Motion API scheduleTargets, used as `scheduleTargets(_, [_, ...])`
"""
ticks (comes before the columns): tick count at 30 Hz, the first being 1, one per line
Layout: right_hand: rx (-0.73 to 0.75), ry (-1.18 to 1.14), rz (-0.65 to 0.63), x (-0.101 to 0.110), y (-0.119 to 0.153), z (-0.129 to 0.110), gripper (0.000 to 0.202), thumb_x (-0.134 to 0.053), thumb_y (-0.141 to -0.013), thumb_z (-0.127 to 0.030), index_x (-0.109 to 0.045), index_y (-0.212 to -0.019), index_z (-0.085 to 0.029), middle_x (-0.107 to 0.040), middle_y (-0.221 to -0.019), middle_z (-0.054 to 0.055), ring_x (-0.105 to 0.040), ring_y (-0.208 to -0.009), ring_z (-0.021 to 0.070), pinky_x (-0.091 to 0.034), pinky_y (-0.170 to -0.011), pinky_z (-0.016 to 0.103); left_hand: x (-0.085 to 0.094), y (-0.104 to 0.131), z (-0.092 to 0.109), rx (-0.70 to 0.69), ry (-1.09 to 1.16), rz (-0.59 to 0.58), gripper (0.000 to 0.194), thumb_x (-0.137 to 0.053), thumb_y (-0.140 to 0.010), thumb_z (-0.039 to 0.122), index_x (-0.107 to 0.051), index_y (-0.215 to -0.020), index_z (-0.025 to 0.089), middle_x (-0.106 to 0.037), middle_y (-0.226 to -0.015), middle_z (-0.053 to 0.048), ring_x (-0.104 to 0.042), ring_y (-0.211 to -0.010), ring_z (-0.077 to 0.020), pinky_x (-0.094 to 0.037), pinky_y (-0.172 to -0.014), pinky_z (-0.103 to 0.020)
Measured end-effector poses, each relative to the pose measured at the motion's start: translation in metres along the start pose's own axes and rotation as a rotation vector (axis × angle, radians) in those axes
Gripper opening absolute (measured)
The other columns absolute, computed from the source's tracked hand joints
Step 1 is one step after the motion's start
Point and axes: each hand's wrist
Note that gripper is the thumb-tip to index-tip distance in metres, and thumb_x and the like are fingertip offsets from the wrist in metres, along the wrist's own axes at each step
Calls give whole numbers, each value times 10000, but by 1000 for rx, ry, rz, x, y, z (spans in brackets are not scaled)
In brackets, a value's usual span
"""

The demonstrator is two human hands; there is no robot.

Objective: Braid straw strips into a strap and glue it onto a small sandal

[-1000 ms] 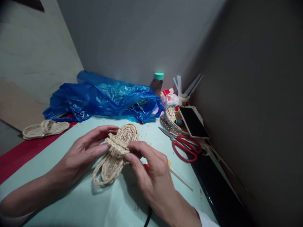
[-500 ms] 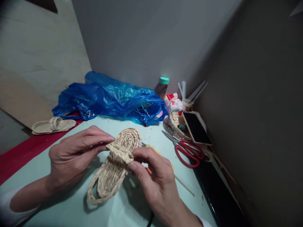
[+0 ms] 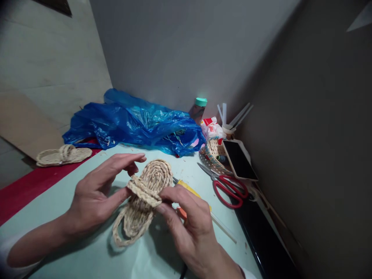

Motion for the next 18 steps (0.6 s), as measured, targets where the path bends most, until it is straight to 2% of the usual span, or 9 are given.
scheduleTargets(2, [-8, 5, 30, 0, -1, 0, 149, -600, -894, -123, -646, -987, -230, -691, -832, 22, -647, -708, 138, -542, -638, 236, 1, 0, -1, 97, 129, -21, 507, -642, -863, 163, -551, -1341, 305, -609, -1257, -58, -586, -982, -190, -479, -917, -326])
scheduleTargets(4, [-31, -4, 64, 1, -2, 1, 138, -596, -899, -124, -646, -968, -232, -677, -813, 11, -635, -702, 131, -534, -640, 233, 3, -2, -2, 169, 239, 15, 348, -595, -911, 233, -619, -1253, 290, -631, -1200, -54, -590, -975, -188, -478, -897, -310])
scheduleTargets(6, [-54, -23, 91, 1, -3, 1, 123, -592, -907, -136, -645, -956, -235, -664, -806, 3, -627, -702, 126, -526, -641, 231, 4, -5, -5, 228, 283, 120, 204, -536, -950, 264, -691, -1082, 259, -660, -1028, -38, -589, -901, -164, -468, -841, -270])
scheduleTargets(8, [-67, -43, 100, 1, -4, 1, 107, -587, -914, -151, -644, -958, -231, -657, -805, 4, -620, -691, 125, -525, -635, 233, 4, -9, -9, 304, 300, 215, 152, -543, -949, 274, -691, -957, 241, -632, -825, -5, -560, -779, -134, -449, -759, -232])
scheduleTargets(10, [-56, -51, 102, 1, -4, 1, 102, -583, -916, -154, -644, -954, -227, -654, -804, 8, -617, -691, 128, -525, -631, 234, 2, -12, -11, 398, 363, 220, 91, -603, -914, 279, -667, -963, 237, -587, -724, 20, -531, -713, -122, -429, -700, -214])
scheduleTargets(12, [-38, -63, 97, 0, -2, 1, 124, -581, -913, -139, -643, -964, -233, -652, -802, 4, -618, -690, 126, -524, -625, 226, 0, -13, -9, 490, 535, 102, 176, -658, -866, 306, -657, -1021, 221, -617, -786, 4, -560, -746, -134, -443, -711, -225])
scheduleTargets(15, [-17, -82, 89, -1, 1, 3, 158, -582, -905, -117, -639, -985, -241, -658, -816, 6, -631, -693, 127, -532, -627, 224, -8, -11, 0, 627, 913, -169, 367, -725, -776, 331, -657, -1108, 192, -681, -965, -65, -638, -864, -206, -491, -817, -312])
scheduleTargets(16, [-6, -81, 80, -1, 1, 4, 169, -580, -904, -111, -636, -995, -241, -663, -825, 11, -636, -696, 130, -534, -628, 227, -11, -10, 3, 670, 1015, -247, 386, -741, -754, 316, -664, -1108, 183, -695, -978, -80, -653, -880, -223, -500, -831, -330])
scheduleTargets(18, [30, -63, 54, -1, 2, 6, 199, -582, -899, -96, -631, -1022, -245, -677, -840, 20, -642, -716, 139, -536, -642, 236, -18, -6, 8, 752, 1117, -312, 336, -756, -737, 257, -694, -1054, 165, -721, -921, -80, -672, -863, -213, -508, -822, -306])
Point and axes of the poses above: each hand's wrist, its own y-axis away from the middle knuckle, its own x-axis out of the back of the hand, z = x × y
